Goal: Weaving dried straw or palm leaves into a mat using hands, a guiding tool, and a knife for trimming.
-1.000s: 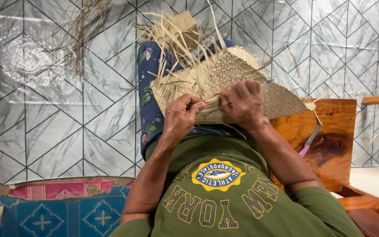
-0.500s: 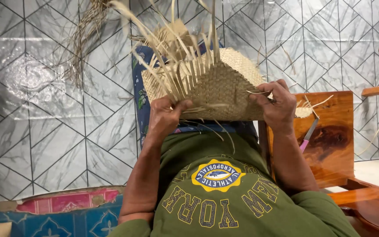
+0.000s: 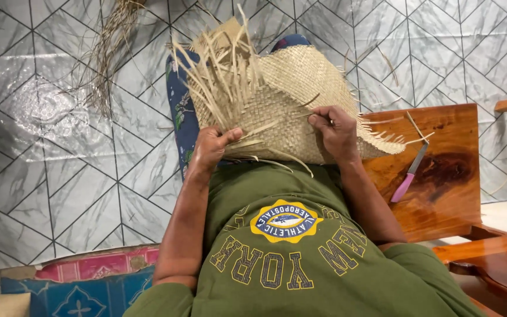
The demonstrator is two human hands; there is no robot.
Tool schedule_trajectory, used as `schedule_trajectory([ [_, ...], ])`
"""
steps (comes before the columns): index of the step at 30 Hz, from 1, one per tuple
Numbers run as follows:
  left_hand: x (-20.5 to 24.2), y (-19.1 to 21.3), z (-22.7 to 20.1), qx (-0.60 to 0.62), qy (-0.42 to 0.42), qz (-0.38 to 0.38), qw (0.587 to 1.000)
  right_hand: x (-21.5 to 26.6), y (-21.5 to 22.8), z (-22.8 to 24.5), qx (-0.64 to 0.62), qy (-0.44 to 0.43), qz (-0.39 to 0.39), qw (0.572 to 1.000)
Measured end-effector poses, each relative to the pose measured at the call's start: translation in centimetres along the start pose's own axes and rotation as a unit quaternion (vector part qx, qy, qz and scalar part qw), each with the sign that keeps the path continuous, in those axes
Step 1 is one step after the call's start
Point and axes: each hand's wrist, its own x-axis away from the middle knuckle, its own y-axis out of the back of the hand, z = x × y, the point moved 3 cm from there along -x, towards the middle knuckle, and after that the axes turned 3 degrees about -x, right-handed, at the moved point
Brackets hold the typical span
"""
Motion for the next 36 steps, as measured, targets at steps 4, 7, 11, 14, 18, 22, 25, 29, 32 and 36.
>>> schedule_trajectory([
  [4, 1.6, 1.0, -3.2, 0.022, -0.032, 0.070, 0.997, -1.7, 0.4, 2.7, 0.014, 0.080, -0.014, 0.997],
  [7, 1.7, 1.1, -3.2, 0.033, -0.041, 0.093, 0.994, -2.4, 0.3, 3.4, 0.023, 0.113, -0.006, 0.993],
  [11, 2.1, 1.6, -2.8, 0.114, -0.092, 0.149, 0.978, -3.2, 1.2, 3.6, 0.032, 0.156, -0.030, 0.987],
  [14, 2.3, 1.5, -3.5, 0.079, -0.148, 0.098, 0.981, -4.3, 2.5, 6.3, 0.060, 0.200, -0.064, 0.976],
  [18, 4.1, 0.9, -6.4, -0.023, -0.358, -0.042, 0.933, -4.3, 4.1, 6.0, 0.061, 0.229, -0.070, 0.969],
  [22, 6.0, 0.8, -10.4, -0.090, -0.433, -0.099, 0.892, -4.2, 4.8, 7.9, 0.135, 0.242, -0.004, 0.961],
  [25, 4.9, 0.6, -10.3, -0.132, -0.426, -0.082, 0.891, -3.7, 5.3, 7.1, 0.133, 0.217, 0.015, 0.967],
  [29, 3.0, 1.2, -9.6, -0.064, -0.411, -0.059, 0.908, -2.2, 5.7, 7.8, 0.110, 0.230, -0.008, 0.967],
  [32, 0.6, 3.2, -8.2, -0.097, -0.465, -0.116, 0.872, -1.2, 3.4, 17.9, 0.187, 0.237, 0.096, 0.948],
  [36, -1.6, 6.6, -8.1, -0.014, -0.465, -0.007, 0.885, 2.4, -2.9, 20.5, 0.117, 0.476, 0.181, 0.852],
])
